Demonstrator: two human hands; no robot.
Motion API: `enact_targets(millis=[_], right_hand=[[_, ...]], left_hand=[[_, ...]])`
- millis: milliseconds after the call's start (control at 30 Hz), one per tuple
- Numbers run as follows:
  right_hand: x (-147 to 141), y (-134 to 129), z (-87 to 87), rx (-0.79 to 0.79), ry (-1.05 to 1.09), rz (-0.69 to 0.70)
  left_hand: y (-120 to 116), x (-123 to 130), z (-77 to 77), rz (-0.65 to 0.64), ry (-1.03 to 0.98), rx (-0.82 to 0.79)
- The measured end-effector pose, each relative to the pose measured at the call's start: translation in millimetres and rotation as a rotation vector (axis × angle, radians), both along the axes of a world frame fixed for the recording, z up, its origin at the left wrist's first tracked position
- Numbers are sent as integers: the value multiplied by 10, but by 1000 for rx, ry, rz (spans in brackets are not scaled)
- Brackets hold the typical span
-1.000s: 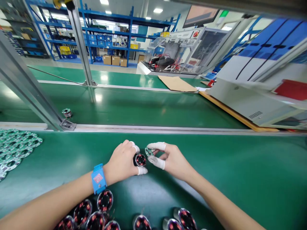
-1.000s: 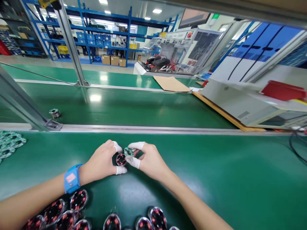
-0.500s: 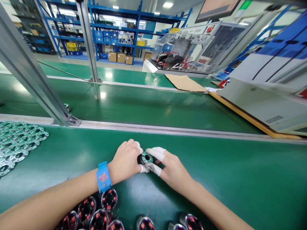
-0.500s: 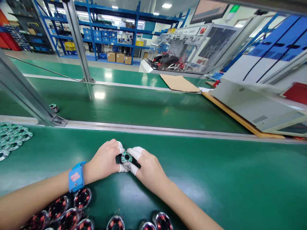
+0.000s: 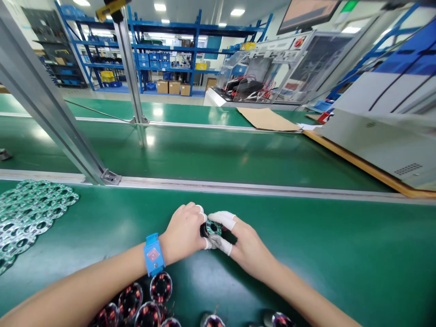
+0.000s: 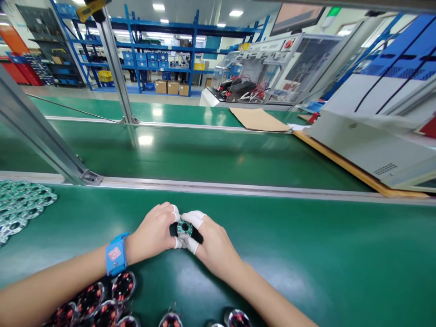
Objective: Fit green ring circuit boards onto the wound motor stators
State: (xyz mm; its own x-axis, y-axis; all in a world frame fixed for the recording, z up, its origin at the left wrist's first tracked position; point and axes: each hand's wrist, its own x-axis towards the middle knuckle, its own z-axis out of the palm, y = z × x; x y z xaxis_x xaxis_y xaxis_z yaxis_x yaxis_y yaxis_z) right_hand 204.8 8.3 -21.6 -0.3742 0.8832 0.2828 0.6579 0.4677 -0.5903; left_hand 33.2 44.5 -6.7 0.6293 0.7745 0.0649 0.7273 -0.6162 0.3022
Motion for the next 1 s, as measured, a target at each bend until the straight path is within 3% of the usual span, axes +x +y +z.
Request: enact_targets(millis=[333,467,633,833,1000], right_hand=[[-49,30,84,-52,37,-4],[-53,28,61,-60,92,-27],[-35,41,95,-62,65,5],[-52,54,191,-106,24,-13],[-80,27,83,-105,68,-57]], left_hand=[[-104,-145,310,-1,-91,-5],[-106,-77,196,9,-67,-99],[-40,-30,17,-5,-118,-107],[-23,-25,12,-15,-148,-123],[-43,-21,17,2,-127,-148]])
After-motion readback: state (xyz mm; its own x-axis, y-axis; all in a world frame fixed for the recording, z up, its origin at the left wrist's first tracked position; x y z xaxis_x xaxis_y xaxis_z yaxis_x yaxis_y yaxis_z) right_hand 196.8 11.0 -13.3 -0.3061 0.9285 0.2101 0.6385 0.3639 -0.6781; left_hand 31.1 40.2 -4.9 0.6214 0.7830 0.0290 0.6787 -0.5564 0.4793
